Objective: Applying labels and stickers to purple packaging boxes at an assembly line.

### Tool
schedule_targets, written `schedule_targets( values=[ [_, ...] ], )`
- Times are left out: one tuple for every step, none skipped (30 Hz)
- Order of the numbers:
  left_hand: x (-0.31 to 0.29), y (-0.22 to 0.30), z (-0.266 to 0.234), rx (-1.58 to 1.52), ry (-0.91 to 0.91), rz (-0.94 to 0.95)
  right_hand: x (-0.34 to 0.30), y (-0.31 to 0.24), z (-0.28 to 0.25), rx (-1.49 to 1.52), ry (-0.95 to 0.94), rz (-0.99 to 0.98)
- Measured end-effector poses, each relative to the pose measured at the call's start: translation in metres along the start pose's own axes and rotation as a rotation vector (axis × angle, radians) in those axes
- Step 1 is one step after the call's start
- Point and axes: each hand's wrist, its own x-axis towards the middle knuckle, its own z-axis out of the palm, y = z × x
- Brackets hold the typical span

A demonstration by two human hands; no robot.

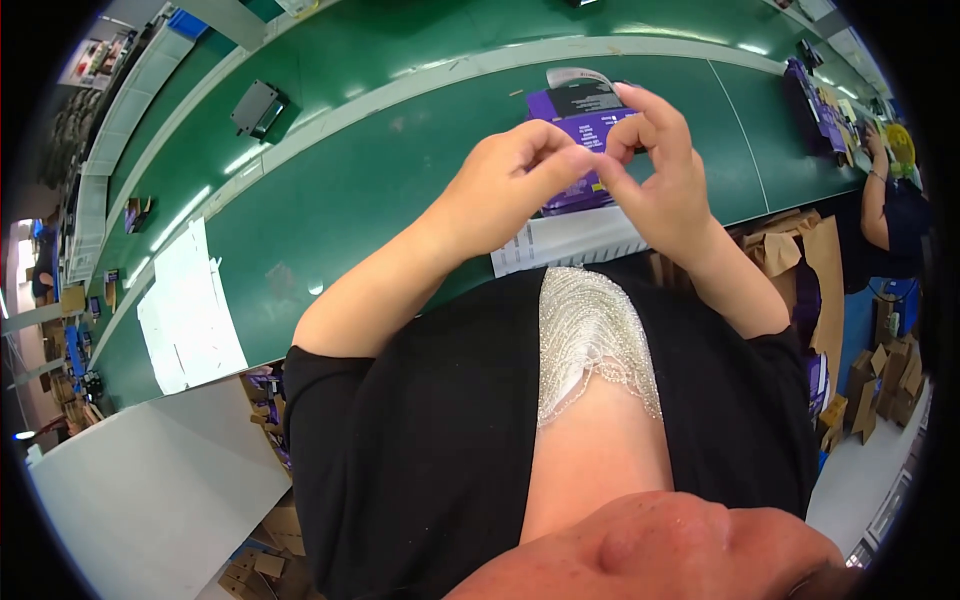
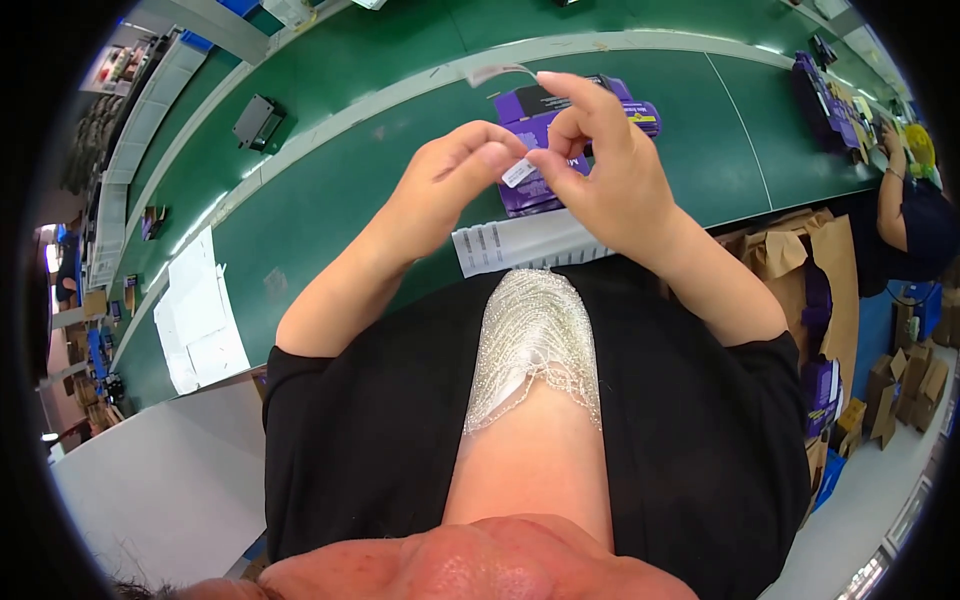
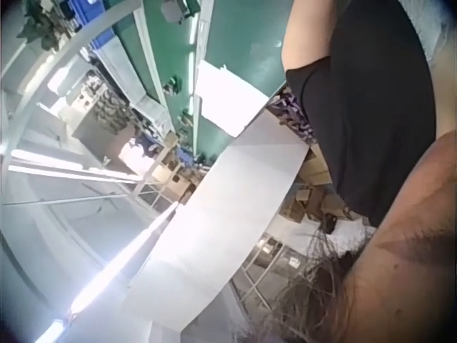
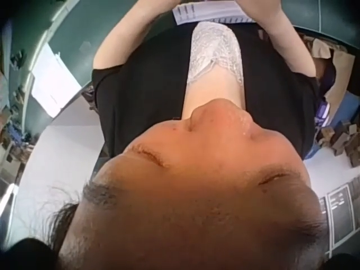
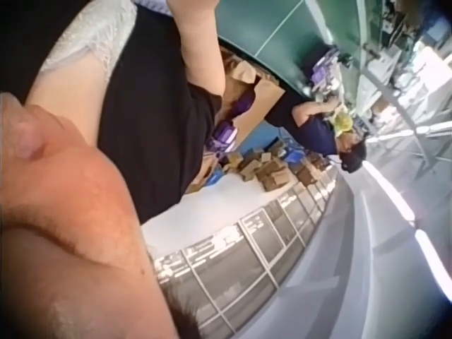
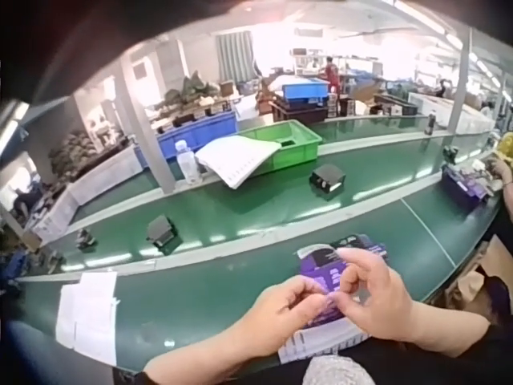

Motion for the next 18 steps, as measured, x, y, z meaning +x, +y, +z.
schedule_targets(
  values=[
    [0.005, 0.005, -0.001, 0.015, -0.051, -0.067, 0.003, 0.002, 0.002, -0.13, 0.002, -0.117],
    [0.011, 0.005, -0.004, 0.02, -0.056, -0.062, 0.008, 0.007, 0.003, -0.134, 0.009, -0.119],
    [0.017, 0.002, -0.007, 0.065, -0.05, -0.047, 0.013, 0.012, 0.003, -0.183, 0.047, -0.135],
    [0.022, -0.001, -0.009, 0.11, -0.044, -0.033, 0.018, 0.017, 0.003, -0.231, 0.083, -0.15],
    [0.026, -0.004, -0.012, 0.154, -0.037, -0.019, 0.022, 0.022, 0.003, -0.279, 0.119, -0.164],
    [0.031, -0.006, -0.013, 0.198, -0.03, -0.006, 0.026, 0.026, 0.002, -0.327, 0.154, -0.178],
    [0.036, -0.007, -0.014, 0.198, -0.032, -0.004, 0.03, 0.029, 0.0, -0.329, 0.156, -0.178],
    [0.04, -0.007, -0.014, 0.232, -0.034, 0.018, 0.033, 0.032, -0.002, -0.268, 0.101, -0.152],
    [0.043, -0.007, -0.014, 0.265, -0.034, 0.04, 0.036, 0.033, -0.005, -0.206, 0.046, -0.127],
    [0.047, -0.008, -0.015, 0.299, -0.034, 0.062, 0.039, 0.035, -0.007, -0.145, -0.01, -0.102],
    [0.051, -0.009, -0.015, 0.331, -0.033, 0.084, 0.042, 0.038, -0.01, -0.083, -0.066, -0.078],
    [0.059, -0.013, -0.017, 0.334, -0.033, 0.084, 0.046, 0.046, -0.012, -0.089, 0.05, -0.007],
    [0.072, -0.021, -0.021, 0.461, 0.076, 0.249, 0.053, 0.057, -0.015, -0.095, 0.166, 0.063],
    [0.087, -0.03, -0.025, 0.586, 0.184, 0.417, 0.063, 0.068, -0.02, -0.096, 0.17, 0.063],
    [0.098, -0.04, -0.029, 0.709, 0.298, 0.584, 0.077, 0.078, -0.024, 0.077, 0.185, 0.252],
    [0.104, -0.048, -0.032, 0.83, 0.414, 0.753, 0.087, 0.086, -0.026, 0.251, 0.197, 0.439],
    [0.107, -0.055, -0.029, 0.829, 0.408, 0.757, 0.091, 0.093, -0.026, 0.249, 0.203, 0.44],
    [0.109, -0.064, -0.024, 0.844, 0.352, 0.713, 0.093, 0.101, -0.022, 0.205, 0.159, 0.492]
  ],
)
